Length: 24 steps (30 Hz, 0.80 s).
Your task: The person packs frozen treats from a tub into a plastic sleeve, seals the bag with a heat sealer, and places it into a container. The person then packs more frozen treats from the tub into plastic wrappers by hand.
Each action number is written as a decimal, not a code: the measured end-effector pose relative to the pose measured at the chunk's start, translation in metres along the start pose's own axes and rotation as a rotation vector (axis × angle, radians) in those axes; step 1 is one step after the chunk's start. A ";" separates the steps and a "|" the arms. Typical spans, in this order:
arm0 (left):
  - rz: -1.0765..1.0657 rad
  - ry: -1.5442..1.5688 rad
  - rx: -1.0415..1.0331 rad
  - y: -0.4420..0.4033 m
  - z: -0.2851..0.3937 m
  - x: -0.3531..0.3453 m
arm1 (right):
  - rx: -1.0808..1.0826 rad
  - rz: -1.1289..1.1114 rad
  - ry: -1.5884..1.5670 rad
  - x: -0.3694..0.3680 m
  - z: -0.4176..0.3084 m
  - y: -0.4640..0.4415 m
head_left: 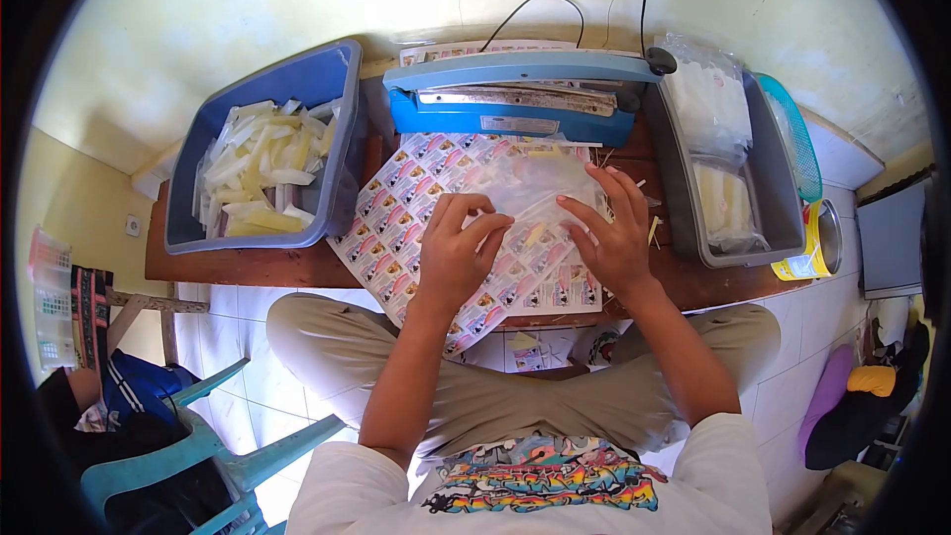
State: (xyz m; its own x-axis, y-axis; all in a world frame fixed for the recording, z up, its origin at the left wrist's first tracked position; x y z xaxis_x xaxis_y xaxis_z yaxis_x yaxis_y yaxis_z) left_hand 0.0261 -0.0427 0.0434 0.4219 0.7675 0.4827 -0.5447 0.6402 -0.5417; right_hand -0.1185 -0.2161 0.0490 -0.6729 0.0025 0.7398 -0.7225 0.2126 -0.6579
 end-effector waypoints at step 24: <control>-0.324 -0.001 -0.055 0.011 0.001 -0.016 | 0.053 -0.289 -0.303 -0.016 0.000 0.018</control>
State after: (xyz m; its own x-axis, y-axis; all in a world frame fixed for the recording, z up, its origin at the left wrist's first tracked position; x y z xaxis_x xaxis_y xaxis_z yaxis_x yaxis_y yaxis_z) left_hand 0.0126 -0.0478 0.0303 0.5663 0.5233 0.6368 -0.3420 0.8521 -0.3961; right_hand -0.1205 -0.2119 0.0255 -0.4523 -0.3386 0.8251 -0.8901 0.1123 -0.4418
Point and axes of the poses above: each hand's wrist, its own y-axis away from the middle knuckle, its own x-axis out of the back of the hand, z = x × y, the point moved 7 cm from there along -y, towards the middle knuckle, and after that the axes turned 8 degrees about y, right-handed, at the moved point
